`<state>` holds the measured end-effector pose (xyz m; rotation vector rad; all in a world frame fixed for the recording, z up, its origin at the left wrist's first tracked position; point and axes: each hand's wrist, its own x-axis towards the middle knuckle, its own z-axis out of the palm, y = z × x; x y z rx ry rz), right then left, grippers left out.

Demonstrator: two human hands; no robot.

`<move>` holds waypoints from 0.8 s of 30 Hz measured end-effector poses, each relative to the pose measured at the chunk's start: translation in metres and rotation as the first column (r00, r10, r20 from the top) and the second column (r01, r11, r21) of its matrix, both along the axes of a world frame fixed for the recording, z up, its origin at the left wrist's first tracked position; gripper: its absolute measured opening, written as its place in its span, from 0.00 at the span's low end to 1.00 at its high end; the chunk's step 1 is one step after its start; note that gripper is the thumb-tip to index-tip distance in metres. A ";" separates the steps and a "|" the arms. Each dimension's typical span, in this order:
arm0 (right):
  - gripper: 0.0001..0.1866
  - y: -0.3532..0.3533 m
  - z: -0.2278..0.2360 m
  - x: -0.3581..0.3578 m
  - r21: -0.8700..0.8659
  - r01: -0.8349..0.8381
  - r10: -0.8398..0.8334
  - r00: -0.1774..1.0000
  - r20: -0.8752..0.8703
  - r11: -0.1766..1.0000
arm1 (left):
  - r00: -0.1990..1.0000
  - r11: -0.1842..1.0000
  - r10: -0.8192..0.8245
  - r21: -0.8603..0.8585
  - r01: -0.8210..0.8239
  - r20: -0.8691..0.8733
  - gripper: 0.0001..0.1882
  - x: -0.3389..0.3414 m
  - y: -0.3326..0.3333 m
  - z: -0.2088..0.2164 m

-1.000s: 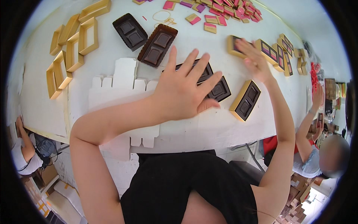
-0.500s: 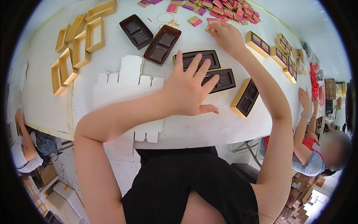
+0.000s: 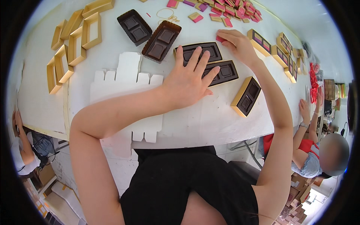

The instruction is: The person assembles small cosmetic compacts by placing black plastic inserts into gold-colored boxes and then inserting pink and purple rectangular inserts into the compartments. The person repeatedly picks up inserts and places them into the trays, then closes the boxes and stacks them on the table.

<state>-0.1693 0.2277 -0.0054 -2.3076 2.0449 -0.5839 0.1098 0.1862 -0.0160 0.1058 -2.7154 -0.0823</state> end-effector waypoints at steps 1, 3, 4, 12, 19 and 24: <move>0.18 0.000 0.002 0.004 0.010 0.037 -0.037 0.996 0.080 0.999 | 1.000 1.000 0.002 -0.011 -0.002 0.003 0.33 -0.001 -0.001 0.000; 0.18 0.003 0.010 0.013 0.038 0.110 -0.116 0.965 0.235 0.993 | 1.000 1.000 0.017 -0.005 -0.017 0.009 0.32 -0.001 -0.002 -0.001; 0.18 0.004 0.016 0.018 0.018 0.042 -0.045 0.964 0.261 0.999 | 0.999 1.000 0.029 -0.004 -0.029 0.013 0.31 -0.001 -0.002 -0.002; 0.21 0.017 0.017 0.053 0.002 -0.282 0.275 0.936 0.219 0.959 | 1.000 0.997 0.010 0.077 -0.009 -0.009 0.30 -0.006 -0.010 -0.005; 0.23 0.017 0.031 0.041 0.217 -0.340 0.364 0.928 -0.081 0.915 | 0.999 0.994 0.006 0.112 -0.001 -0.046 0.32 -0.007 -0.010 -0.008; 0.20 -0.053 0.039 0.002 0.192 -0.198 0.155 0.964 0.215 0.961 | 1.000 0.996 -0.008 0.092 0.009 -0.007 0.31 -0.006 -0.011 -0.005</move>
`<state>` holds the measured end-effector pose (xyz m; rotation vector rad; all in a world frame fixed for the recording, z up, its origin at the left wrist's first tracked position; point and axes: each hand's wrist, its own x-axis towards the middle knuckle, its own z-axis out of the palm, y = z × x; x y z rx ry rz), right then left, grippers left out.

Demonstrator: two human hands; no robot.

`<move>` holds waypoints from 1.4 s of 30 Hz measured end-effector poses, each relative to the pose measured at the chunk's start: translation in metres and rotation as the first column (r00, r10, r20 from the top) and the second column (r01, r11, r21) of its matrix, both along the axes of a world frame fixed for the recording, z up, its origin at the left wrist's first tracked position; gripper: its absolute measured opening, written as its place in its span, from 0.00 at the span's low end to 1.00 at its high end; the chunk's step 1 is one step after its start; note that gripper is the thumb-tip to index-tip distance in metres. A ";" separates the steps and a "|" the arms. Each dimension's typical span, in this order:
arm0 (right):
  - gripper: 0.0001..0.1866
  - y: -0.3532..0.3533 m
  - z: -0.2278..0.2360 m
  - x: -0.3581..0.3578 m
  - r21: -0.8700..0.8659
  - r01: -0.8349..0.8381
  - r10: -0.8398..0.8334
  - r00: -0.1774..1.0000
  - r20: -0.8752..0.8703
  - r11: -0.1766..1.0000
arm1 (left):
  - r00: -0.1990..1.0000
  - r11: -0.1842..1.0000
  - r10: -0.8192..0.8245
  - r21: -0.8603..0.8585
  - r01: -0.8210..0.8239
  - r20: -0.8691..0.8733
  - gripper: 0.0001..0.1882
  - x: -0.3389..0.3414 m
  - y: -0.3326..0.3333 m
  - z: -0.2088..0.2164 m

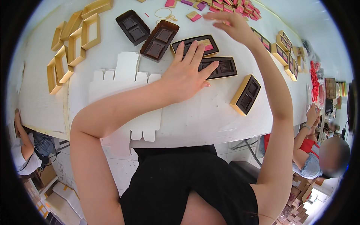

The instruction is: The person assembles small cosmetic compacts by placing black plastic inserts into gold-colored boxes and then inserting pink and purple rectangular inserts into the compartments. The person repeatedly picks up inserts and places them into the trays, then closes the boxes and stacks them on the table.

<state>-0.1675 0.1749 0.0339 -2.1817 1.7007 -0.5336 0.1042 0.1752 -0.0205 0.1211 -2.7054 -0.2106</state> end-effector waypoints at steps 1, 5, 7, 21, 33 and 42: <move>0.19 -0.018 -0.009 0.007 -0.139 -0.004 -0.002 0.999 -0.037 0.990 | 1.000 1.000 -0.004 0.004 0.004 -0.011 0.31 0.000 0.000 -0.001; 0.15 -0.048 -0.041 0.019 -0.225 0.016 -0.058 0.981 -0.184 0.974 | 0.999 0.996 0.054 -0.076 -0.054 -0.004 0.30 0.001 0.001 0.003; 0.14 -0.038 -0.036 0.012 -0.266 0.097 -0.130 0.985 -0.112 0.959 | 0.995 0.993 0.103 -0.055 -0.102 0.011 0.30 0.002 0.003 0.004; 0.33 0.133 -0.012 0.075 -0.076 0.026 -0.050 0.942 -0.331 0.997 | 0.986 0.990 0.137 0.000 -0.138 0.096 0.34 -0.002 0.001 -0.001; 0.13 0.000 0.020 0.025 -0.253 0.123 -0.143 0.987 -0.066 0.960 | 0.991 0.997 0.070 -0.023 -0.068 0.116 0.35 -0.007 -0.004 0.000; 0.18 -0.125 -0.067 -0.001 -0.465 0.099 -0.321 0.844 -0.429 0.880 | 0.998 0.999 0.032 0.007 -0.032 -0.055 0.39 -0.002 -0.002 -0.002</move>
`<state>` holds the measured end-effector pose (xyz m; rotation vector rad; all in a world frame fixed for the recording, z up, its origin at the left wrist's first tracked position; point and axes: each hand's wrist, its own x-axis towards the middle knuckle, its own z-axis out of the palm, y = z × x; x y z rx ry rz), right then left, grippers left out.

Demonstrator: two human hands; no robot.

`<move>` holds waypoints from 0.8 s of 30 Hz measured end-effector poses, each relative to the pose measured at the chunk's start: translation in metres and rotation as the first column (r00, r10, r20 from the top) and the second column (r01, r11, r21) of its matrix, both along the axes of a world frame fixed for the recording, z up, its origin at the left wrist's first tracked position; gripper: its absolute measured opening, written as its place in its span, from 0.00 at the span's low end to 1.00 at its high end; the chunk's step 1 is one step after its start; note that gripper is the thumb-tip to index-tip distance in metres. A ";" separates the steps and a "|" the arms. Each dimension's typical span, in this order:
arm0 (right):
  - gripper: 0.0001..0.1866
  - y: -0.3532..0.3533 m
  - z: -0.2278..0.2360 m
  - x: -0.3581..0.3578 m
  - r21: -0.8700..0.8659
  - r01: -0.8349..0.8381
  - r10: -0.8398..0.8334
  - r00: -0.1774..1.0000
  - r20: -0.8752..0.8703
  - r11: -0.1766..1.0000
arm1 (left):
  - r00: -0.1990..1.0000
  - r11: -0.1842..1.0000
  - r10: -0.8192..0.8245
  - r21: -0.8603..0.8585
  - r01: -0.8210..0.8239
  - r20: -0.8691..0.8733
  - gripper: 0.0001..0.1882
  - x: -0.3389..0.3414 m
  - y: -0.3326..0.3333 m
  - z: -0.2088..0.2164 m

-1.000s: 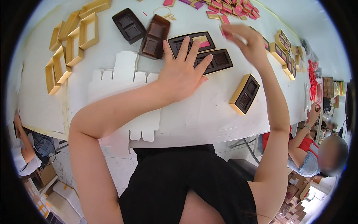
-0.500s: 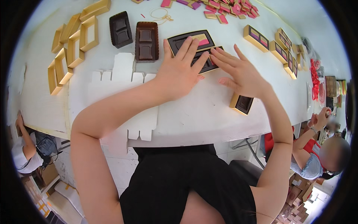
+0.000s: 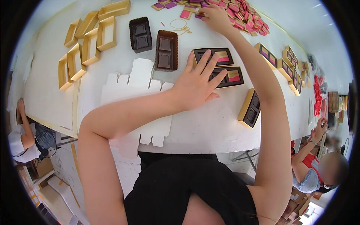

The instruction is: The person assembles small cosmetic compacts by placing black plastic inserts into gold-colored boxes and then inserting pink and purple rectangular inserts into the compartments. The person repeatedly picks up inserts and places them into the trays, then closes the boxes and stacks them on the table.

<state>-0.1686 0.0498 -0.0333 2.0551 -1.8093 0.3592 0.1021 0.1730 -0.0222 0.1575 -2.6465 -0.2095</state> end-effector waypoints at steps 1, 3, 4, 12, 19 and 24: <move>0.18 0.005 0.000 -0.001 -0.014 -0.055 0.056 0.992 0.115 0.998 | 1.000 1.000 0.013 -0.027 -0.013 -0.006 0.38 0.001 0.001 0.003; 0.18 0.026 0.019 0.002 -0.066 -0.155 0.168 0.926 0.338 0.986 | 0.999 0.995 0.041 -0.085 -0.043 -0.019 0.35 0.003 0.001 0.010; 0.17 0.048 0.043 0.017 -0.036 -0.201 0.198 0.888 0.415 0.979 | 0.998 0.988 0.040 -0.144 -0.045 -0.039 0.32 0.006 0.003 0.007; 0.21 0.176 0.049 0.064 0.082 -0.404 0.354 0.870 0.344 0.911 | 0.997 0.947 0.011 -0.319 -0.037 -0.081 0.19 0.004 0.011 -0.004; 0.21 0.183 0.057 0.073 0.272 -0.317 0.295 0.948 0.117 0.909 | 0.990 0.955 -0.039 -0.297 -0.003 -0.134 0.17 0.004 0.005 0.000; 0.20 0.143 0.094 0.068 0.490 -0.350 0.191 0.919 0.346 0.798 | 0.991 0.954 -0.008 -0.298 -0.032 -0.134 0.18 0.004 0.005 -0.003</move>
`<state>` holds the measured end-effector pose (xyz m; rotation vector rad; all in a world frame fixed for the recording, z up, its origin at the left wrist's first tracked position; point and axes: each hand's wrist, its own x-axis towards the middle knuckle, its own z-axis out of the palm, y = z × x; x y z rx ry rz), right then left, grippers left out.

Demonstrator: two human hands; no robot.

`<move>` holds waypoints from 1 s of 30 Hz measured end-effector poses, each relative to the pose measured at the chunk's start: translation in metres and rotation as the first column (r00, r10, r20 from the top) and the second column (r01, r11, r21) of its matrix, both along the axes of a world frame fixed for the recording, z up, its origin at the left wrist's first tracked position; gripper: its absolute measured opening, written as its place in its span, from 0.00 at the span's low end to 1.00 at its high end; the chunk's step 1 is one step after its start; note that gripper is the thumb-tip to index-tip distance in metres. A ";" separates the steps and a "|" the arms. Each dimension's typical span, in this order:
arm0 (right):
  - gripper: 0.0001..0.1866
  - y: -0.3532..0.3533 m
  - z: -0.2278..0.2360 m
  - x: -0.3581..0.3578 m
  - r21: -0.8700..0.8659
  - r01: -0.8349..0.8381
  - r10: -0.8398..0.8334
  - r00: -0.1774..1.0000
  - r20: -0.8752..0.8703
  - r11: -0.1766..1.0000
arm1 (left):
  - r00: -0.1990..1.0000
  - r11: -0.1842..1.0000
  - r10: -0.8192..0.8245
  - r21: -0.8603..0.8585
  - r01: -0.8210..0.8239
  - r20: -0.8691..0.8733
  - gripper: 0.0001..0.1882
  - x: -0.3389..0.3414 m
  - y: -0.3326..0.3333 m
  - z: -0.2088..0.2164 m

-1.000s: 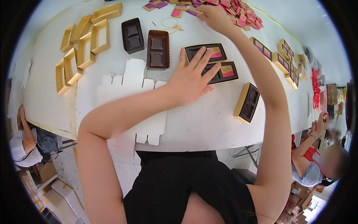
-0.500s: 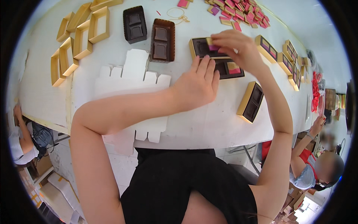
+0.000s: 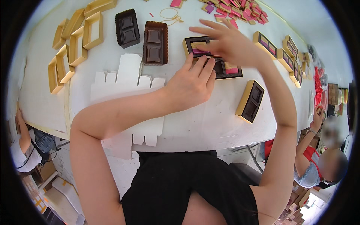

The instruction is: The person assembles small cosmetic compacts by placing black plastic inserts into gold-colored boxes and then inserting pink and purple rectangular inserts into the compartments. The person repeatedly picks up inserts and places them into the trays, then closes the boxes and stacks them on the table.

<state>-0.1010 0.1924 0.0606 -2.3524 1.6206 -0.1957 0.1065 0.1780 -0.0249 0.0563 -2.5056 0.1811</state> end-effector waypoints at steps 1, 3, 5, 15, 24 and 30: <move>0.18 -0.017 0.001 -0.011 0.203 0.071 -0.110 0.975 0.191 0.977 | 1.000 1.000 -0.011 0.012 0.011 -0.001 0.21 0.000 0.000 0.002; 0.13 -0.060 -0.026 -0.051 -0.193 0.226 -0.191 0.965 0.181 0.955 | 1.000 0.999 -0.028 0.042 0.028 -0.004 0.27 0.000 -0.002 0.010; 0.08 -0.082 -0.025 -0.049 -0.013 0.575 -0.570 0.814 0.107 0.818 | 0.999 0.993 0.000 0.120 -0.005 0.039 0.34 -0.002 -0.002 0.014; 0.11 -0.085 -0.047 -0.068 -0.069 0.518 -0.446 0.789 0.422 0.853 | 0.974 0.981 0.078 0.158 -0.114 0.214 0.43 -0.007 -0.010 -0.002; 0.13 0.019 0.004 -0.008 0.025 -0.045 0.037 0.963 0.266 0.999 | 0.976 0.984 -0.174 -0.059 0.167 -0.128 0.09 0.006 0.007 0.007; 0.04 0.057 -0.018 0.037 0.113 0.687 -0.629 0.569 0.530 0.718 | 0.981 0.987 -0.162 -0.027 0.160 -0.109 0.09 0.005 0.005 0.005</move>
